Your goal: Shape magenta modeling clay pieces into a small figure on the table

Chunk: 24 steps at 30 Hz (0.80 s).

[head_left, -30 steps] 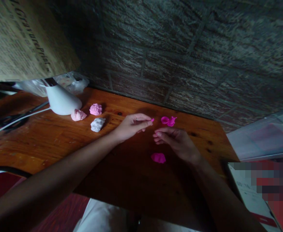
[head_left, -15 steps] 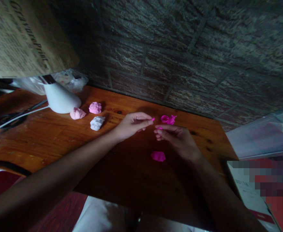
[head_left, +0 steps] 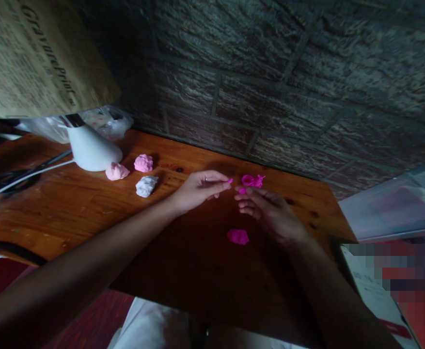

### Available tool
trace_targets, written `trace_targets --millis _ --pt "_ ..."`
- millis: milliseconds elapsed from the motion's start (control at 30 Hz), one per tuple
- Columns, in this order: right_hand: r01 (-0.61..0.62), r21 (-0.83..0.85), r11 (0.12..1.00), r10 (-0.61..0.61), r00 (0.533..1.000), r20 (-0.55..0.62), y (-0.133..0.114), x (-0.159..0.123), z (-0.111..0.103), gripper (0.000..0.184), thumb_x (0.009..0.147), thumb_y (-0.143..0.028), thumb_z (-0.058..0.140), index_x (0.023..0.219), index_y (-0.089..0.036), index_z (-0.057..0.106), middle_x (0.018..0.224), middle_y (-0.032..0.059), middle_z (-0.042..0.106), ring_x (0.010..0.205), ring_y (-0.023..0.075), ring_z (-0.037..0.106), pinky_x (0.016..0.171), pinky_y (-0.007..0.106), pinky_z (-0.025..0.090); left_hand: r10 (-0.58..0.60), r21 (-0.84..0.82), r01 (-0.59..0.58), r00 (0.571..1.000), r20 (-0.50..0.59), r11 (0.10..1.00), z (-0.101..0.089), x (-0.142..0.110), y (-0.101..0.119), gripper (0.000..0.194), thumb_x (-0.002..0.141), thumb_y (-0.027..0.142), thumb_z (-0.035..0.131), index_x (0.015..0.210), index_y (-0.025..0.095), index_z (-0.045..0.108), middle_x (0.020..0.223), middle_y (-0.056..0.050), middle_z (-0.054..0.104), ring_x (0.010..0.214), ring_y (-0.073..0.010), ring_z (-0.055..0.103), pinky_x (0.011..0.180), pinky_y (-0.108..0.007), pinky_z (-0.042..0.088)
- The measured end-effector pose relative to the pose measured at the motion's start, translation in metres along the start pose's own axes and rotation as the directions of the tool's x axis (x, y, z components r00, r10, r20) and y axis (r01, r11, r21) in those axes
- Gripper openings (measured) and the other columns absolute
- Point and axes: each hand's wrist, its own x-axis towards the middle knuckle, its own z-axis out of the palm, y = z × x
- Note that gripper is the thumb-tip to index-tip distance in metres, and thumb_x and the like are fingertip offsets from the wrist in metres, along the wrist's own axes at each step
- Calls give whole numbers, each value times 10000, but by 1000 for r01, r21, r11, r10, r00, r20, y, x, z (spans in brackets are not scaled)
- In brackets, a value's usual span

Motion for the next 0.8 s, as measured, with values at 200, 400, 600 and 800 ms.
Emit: trace_targets --millis 200,400,600,800 --pt "24 -16 1000 -26 997 -69 2 2 -5 309 712 -444 904 927 -243 807 962 40 808 764 127 709 757 282 599 -9 -45 11 999 46 999 1 -1 0 264 780 355 808 927 150 732 694 6 671 586 -95 554 505 -210 372" --pt "59 -2 998 -59 996 -64 3 2 -1 318 643 -433 950 869 -255 815 893 10 785 739 103 688 713 237 585 -30 -34 31 999 33 999 2 -1 0 307 759 384 828 923 143 731 687 6 650 590 -97 547 513 -213 381" --pt "71 -37 997 -73 996 -44 3 2 3 319 648 -471 937 821 -234 811 826 15 774 697 104 668 669 237 575 -19 -35 20 999 39 999 2 0 0 301 764 378 818 929 140 735 659 19 628 581 -90 528 509 -203 370" --pt "125 -54 991 -128 990 -61 3 1 3 289 674 -481 918 839 -262 828 843 15 784 707 115 674 682 257 574 -19 -27 19 999 28 999 2 -1 -1 287 768 369 811 932 147 734 666 17 634 583 -91 541 506 -203 377"
